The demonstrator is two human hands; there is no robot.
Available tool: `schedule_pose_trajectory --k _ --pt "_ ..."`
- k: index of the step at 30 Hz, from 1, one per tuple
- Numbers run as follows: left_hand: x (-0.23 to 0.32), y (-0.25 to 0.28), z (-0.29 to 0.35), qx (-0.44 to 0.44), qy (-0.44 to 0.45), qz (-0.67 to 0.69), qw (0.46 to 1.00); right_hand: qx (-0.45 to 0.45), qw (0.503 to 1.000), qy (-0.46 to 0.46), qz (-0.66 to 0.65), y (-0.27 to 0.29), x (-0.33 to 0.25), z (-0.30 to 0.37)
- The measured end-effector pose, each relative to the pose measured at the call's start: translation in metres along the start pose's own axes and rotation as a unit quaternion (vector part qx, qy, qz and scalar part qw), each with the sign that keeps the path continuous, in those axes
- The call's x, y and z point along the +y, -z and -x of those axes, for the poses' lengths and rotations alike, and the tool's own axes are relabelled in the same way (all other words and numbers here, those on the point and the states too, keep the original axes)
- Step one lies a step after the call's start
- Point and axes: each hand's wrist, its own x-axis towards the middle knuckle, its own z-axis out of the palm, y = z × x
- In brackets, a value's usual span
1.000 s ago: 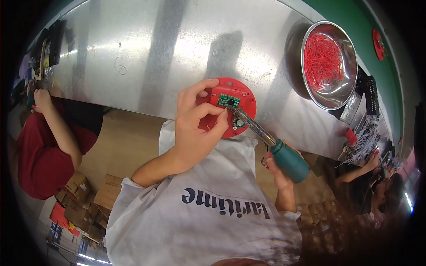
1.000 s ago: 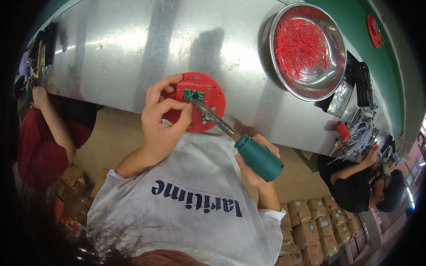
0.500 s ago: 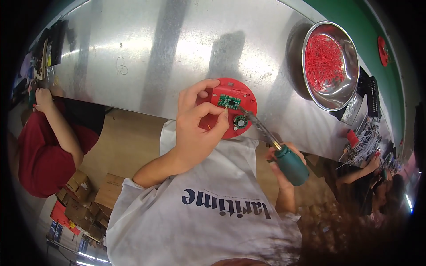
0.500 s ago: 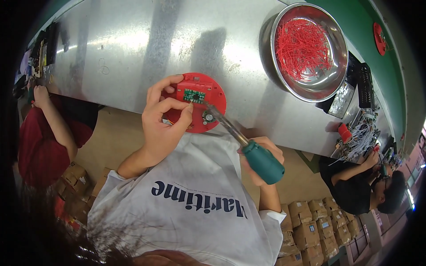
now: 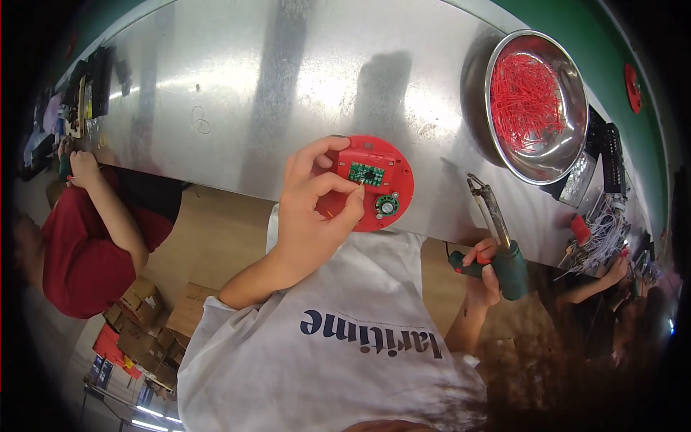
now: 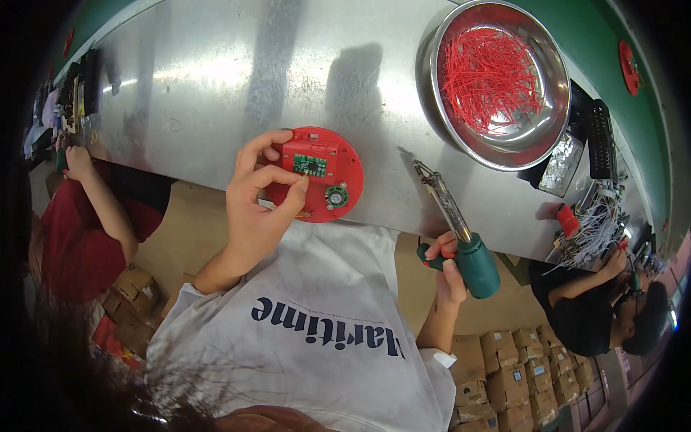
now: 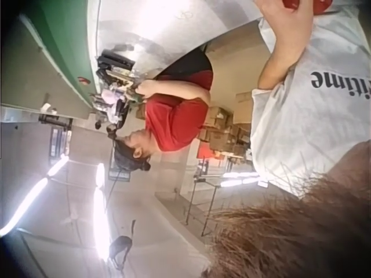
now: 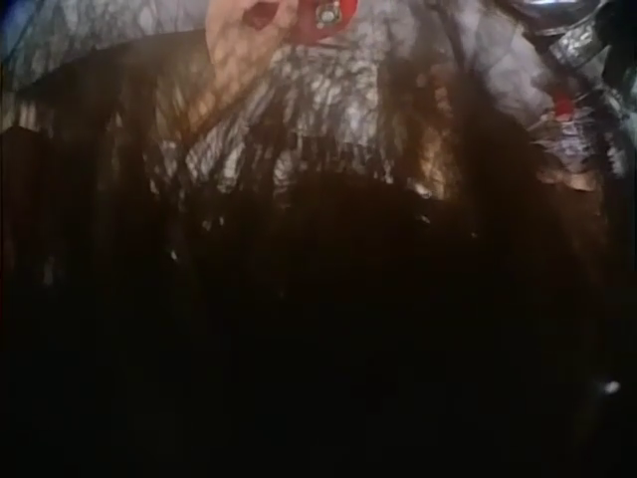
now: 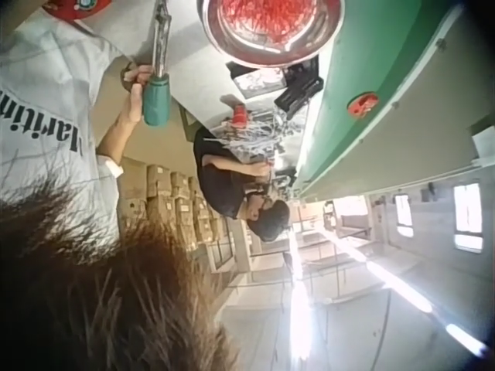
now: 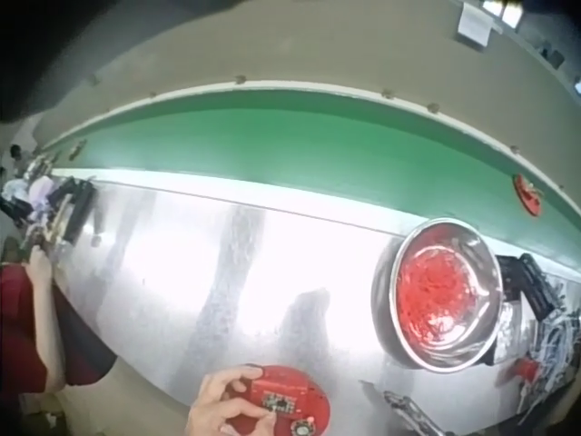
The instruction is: The person takes wires from a bowl and electronic components from a conveyor belt, solders the wires onto the circuit boards using a soldering gun, and places the assembled components back onto the conveyor belt.
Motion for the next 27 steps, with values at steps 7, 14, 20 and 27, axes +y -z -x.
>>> schedule_pose_trajectory --k 7,14,20,27 --pt "0.008 0.012 -0.007 -0.05 -0.004 -0.021 0.999 0.004 1.0 0.012 -0.021 0.002 0.003 -0.001" --pt "0.012 0.039 -0.027 -0.197 -0.032 -0.041 0.979 0.046 0.995 0.049 -0.077 -0.004 0.015 0.004" --pt "0.035 0.052 -0.07 -0.334 -0.167 -0.287 0.882 0.095 0.983 0.052 -0.149 -0.016 0.012 0.001" --pt "0.031 0.036 -0.178 0.099 -0.304 -0.351 0.88 0.101 0.971 0.068 -0.208 -0.017 0.013 0.002"
